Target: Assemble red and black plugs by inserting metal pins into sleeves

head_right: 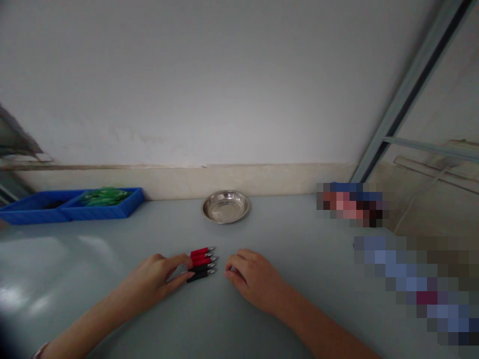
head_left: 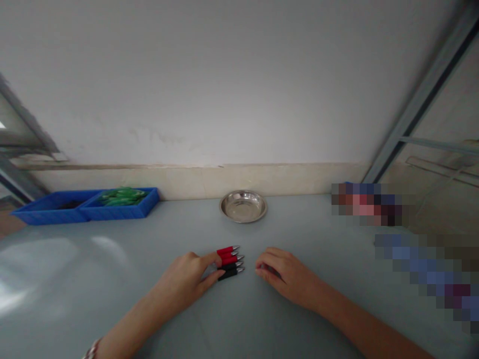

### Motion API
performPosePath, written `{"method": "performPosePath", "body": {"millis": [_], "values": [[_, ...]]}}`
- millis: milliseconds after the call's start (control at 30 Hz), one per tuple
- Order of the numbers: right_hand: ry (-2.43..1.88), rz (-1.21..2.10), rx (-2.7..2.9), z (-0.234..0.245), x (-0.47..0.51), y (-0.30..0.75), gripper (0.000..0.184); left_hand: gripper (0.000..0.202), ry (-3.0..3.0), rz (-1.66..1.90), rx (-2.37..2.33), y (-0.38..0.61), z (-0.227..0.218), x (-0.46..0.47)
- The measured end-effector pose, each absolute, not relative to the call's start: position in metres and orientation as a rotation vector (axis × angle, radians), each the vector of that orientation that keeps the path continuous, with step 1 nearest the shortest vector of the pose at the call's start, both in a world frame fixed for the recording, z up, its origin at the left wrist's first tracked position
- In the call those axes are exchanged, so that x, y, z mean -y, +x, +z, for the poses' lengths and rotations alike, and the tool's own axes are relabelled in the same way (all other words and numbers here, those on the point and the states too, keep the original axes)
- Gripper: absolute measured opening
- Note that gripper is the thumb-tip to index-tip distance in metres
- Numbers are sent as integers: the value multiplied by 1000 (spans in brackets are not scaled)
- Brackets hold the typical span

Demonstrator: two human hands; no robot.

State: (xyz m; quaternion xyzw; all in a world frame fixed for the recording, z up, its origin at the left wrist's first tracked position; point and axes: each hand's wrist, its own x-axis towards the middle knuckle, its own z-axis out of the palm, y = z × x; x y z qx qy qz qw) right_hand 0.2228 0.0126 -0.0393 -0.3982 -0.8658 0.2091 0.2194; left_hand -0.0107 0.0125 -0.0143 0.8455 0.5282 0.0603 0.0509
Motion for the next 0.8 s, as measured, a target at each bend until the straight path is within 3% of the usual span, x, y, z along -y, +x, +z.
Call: {"method": "performPosePath", "body": {"millis": [800], "values": [[-1148,556,2321,-42,-12,225,16,31,2569,160,-1539,-9,-10,-11]]}}
